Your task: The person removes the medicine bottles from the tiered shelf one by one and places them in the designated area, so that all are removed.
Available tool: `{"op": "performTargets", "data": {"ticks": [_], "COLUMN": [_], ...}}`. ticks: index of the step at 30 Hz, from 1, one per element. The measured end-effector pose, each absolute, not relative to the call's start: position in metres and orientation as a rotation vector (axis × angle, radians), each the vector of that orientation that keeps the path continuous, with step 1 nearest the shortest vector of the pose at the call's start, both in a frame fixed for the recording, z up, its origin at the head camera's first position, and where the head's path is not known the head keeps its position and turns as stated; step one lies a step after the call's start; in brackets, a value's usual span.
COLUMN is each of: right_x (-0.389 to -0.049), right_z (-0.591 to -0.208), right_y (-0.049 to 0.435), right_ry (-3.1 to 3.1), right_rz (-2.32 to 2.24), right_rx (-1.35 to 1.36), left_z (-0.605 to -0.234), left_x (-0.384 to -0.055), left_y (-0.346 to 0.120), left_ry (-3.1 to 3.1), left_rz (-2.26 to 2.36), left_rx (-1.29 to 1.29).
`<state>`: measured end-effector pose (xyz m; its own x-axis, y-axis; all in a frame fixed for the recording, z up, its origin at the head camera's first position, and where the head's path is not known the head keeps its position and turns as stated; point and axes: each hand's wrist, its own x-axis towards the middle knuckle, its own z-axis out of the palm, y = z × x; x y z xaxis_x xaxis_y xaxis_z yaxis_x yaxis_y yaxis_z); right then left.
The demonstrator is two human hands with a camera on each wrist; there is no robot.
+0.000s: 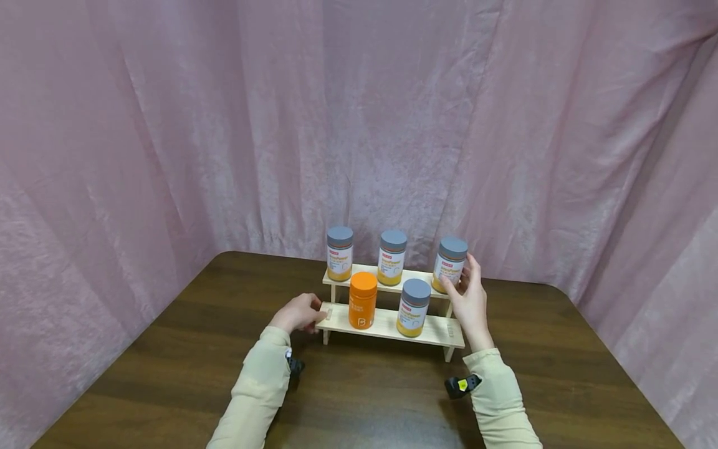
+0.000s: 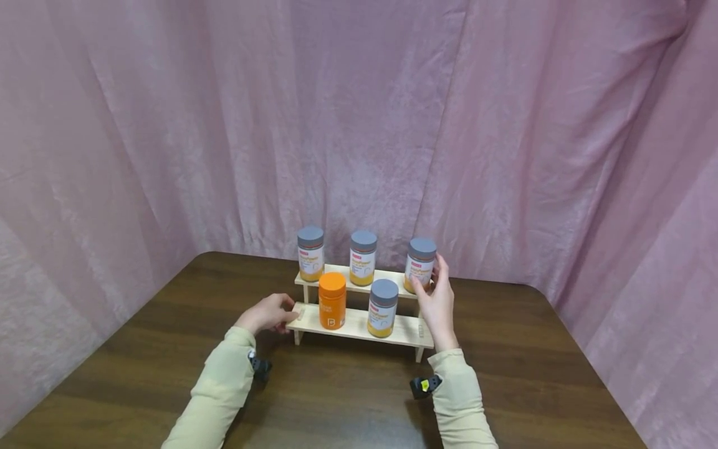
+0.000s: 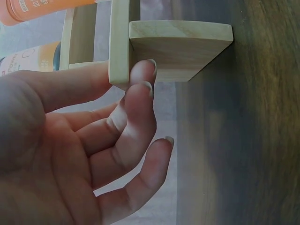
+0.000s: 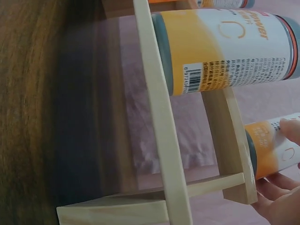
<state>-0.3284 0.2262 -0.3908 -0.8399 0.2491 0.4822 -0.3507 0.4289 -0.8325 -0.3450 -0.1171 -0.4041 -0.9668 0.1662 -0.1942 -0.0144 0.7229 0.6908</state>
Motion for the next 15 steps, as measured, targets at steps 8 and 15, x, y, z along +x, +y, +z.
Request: {"op": "performTargets", "data": {"ticks": [8, 15], "right_x": [-0.3268, -0.3261], "right_z": [-0.3917, -0.3913], "right_y": [0.2266, 0.2283], "right_ry": [-2.079, -2.072], "right_rz": [1.376, 1.353], "right_rx": [0.111, 0.146], "left_z": [-0.4016, -0.4044], "left_x": [-0.3436, -0.3435], "left_y": [-0.1165, -0.1172], "left_ry": [2.654, 2.642], "left_rz": [1.098, 1.127], "left_rx": [0.135, 0.139]}}
